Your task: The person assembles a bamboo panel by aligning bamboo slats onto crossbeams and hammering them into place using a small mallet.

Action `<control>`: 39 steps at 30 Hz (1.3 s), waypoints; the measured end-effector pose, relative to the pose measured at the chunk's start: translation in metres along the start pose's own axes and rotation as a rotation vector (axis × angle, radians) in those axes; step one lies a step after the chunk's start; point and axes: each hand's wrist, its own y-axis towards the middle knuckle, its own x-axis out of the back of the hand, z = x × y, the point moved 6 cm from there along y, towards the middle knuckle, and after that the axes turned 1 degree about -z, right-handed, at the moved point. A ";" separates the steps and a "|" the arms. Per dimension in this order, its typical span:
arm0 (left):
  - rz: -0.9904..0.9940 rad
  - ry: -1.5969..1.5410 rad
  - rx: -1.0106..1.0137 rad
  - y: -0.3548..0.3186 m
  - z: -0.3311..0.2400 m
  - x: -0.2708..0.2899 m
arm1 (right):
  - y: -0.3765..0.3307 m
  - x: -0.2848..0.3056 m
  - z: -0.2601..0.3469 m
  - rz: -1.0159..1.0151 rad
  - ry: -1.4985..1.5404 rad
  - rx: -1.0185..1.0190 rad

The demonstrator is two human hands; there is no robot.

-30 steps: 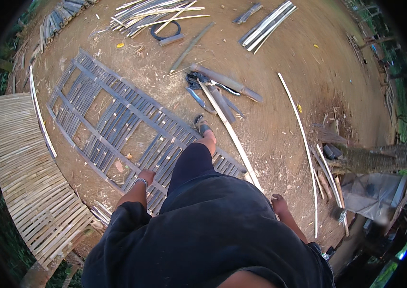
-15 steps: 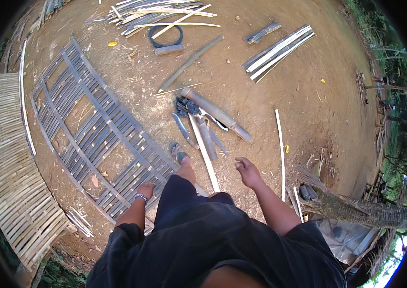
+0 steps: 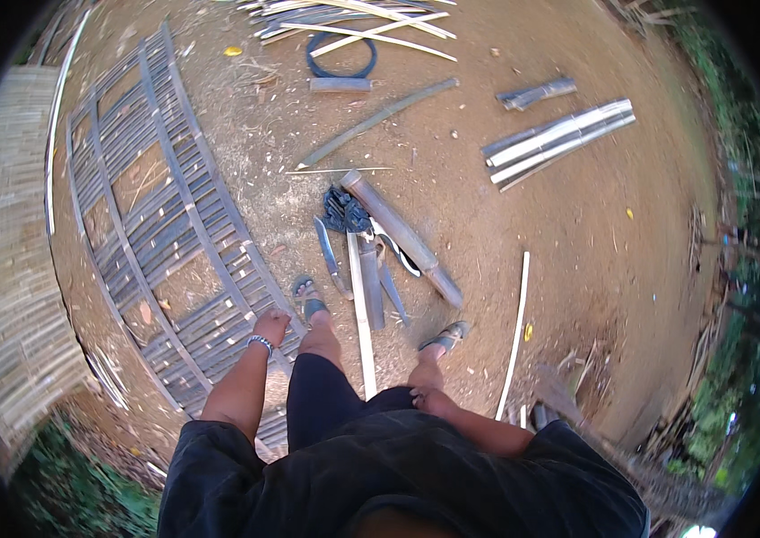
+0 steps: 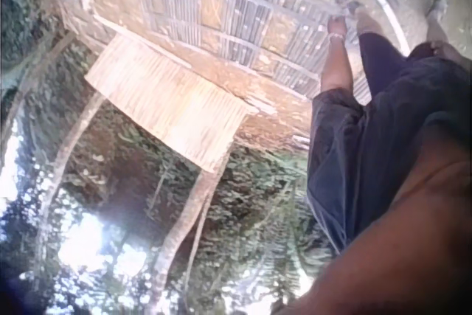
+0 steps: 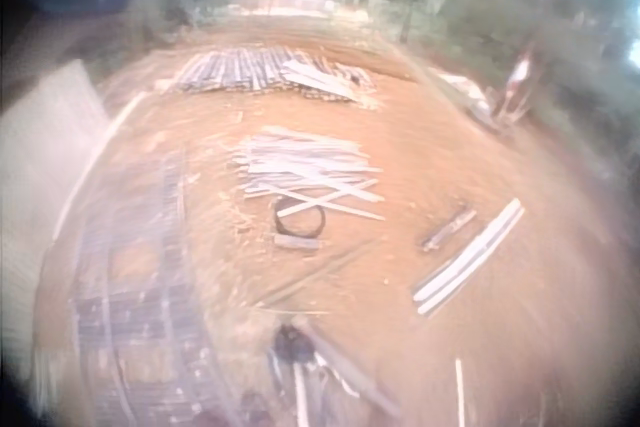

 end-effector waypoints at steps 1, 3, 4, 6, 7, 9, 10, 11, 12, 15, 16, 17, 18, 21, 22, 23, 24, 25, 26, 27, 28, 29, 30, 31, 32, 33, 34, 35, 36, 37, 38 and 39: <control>-0.025 0.025 -0.032 0.010 -0.007 -0.015 | 0.006 0.011 -0.014 -0.005 -0.072 0.035; -0.067 0.091 -0.093 0.036 -0.026 -0.045 | 0.019 0.029 -0.041 -0.012 -0.201 0.108; -0.094 -0.117 0.064 0.031 -0.048 -0.053 | 0.032 0.040 -0.060 0.136 -0.317 0.062; -0.193 -0.189 -0.099 0.069 -0.040 -0.093 | 0.045 0.072 -0.087 -0.027 -0.294 -0.049; -0.240 -0.219 -0.169 0.080 -0.022 -0.118 | 0.041 0.078 -0.098 -0.097 -0.280 -0.106; -0.145 -0.029 -0.127 0.112 -0.015 -0.174 | 0.027 0.079 -0.122 -0.077 -0.360 -0.078; -0.059 0.044 -0.108 0.123 -0.039 -0.204 | 0.014 0.072 -0.138 -0.066 -0.383 -0.080; 0.016 0.116 -0.084 0.137 -0.055 -0.227 | 0.002 0.065 -0.146 -0.122 -0.501 0.062; 0.049 0.197 -0.164 0.161 -0.054 -0.242 | 0.005 0.067 -0.152 -0.151 -0.478 0.038; 0.110 0.478 -0.356 0.223 -0.070 -0.278 | 0.007 0.063 -0.157 -0.154 -0.336 -0.099; 0.076 0.475 -0.263 0.250 -0.060 -0.270 | 0.010 0.061 -0.153 -0.138 -0.278 -0.126; 0.029 0.469 -0.164 0.273 -0.043 -0.256 | 0.013 0.059 -0.145 -0.131 -0.285 -0.060; -0.006 0.349 -0.047 0.289 -0.066 -0.266 | 0.012 0.056 -0.148 -0.155 -0.275 -0.064; -0.301 -0.092 0.349 0.301 -0.135 -0.266 | 0.010 0.039 -0.164 -0.225 -0.257 -0.100; -0.355 -0.133 0.364 0.313 -0.129 -0.261 | 0.012 0.039 -0.162 -0.239 -0.245 -0.089; -0.410 -0.173 0.380 0.324 -0.122 -0.255 | 0.014 0.038 -0.160 -0.254 -0.233 -0.081; -0.465 -0.218 0.396 0.338 -0.114 -0.249 | 0.016 0.038 -0.158 -0.251 -0.234 -0.077; -0.465 -0.288 0.335 0.354 -0.106 -0.243 | 0.018 0.039 -0.156 -0.250 -0.233 -0.074; -0.466 -0.356 0.276 0.366 -0.095 -0.234 | 0.019 0.038 -0.155 -0.247 -0.232 -0.071; -0.462 -0.426 0.216 0.375 -0.089 -0.229 | 0.019 0.037 -0.155 -0.254 -0.224 -0.053; -0.414 -0.623 0.167 0.380 -0.098 -0.235 | 0.019 0.035 -0.157 -0.268 -0.213 -0.047; -0.370 -0.821 0.120 0.384 -0.108 -0.239 | 0.019 0.033 -0.159 -0.279 -0.205 -0.036; -0.319 -1.017 0.070 0.383 -0.125 -0.241 | 0.019 0.031 -0.161 -0.276 -0.188 -0.044; -0.328 -1.032 0.042 0.377 -0.142 -0.239 | 0.020 0.030 -0.162 -0.276 -0.170 -0.051; -0.336 -1.046 0.014 0.367 -0.163 -0.235 | 0.021 0.029 -0.162 -0.276 -0.152 -0.057; -0.358 -1.062 -0.014 0.355 -0.177 -0.226 | 0.021 0.029 -0.162 -0.281 -0.157 -0.057; -0.391 -1.037 -0.039 0.344 -0.185 -0.217 | 0.022 0.029 -0.160 -0.285 -0.161 -0.056; -0.407 -1.039 -0.048 0.331 -0.194 -0.210 | 0.022 0.030 -0.159 -0.290 -0.165 -0.056; -0.426 -1.044 -0.060 0.312 -0.207 -0.200 | 0.022 0.032 -0.158 -0.277 -0.171 -0.059; -0.447 -1.046 -0.070 0.300 -0.210 -0.193 | 0.024 0.033 -0.156 -0.261 -0.177 -0.062; -0.475 -1.099 -0.113 0.291 -0.211 -0.186 | 0.024 0.033 -0.156 -0.246 -0.181 -0.066; -0.468 -1.122 -0.115 0.284 -0.212 -0.183 | 0.025 0.034 -0.157 -0.266 -0.176 -0.044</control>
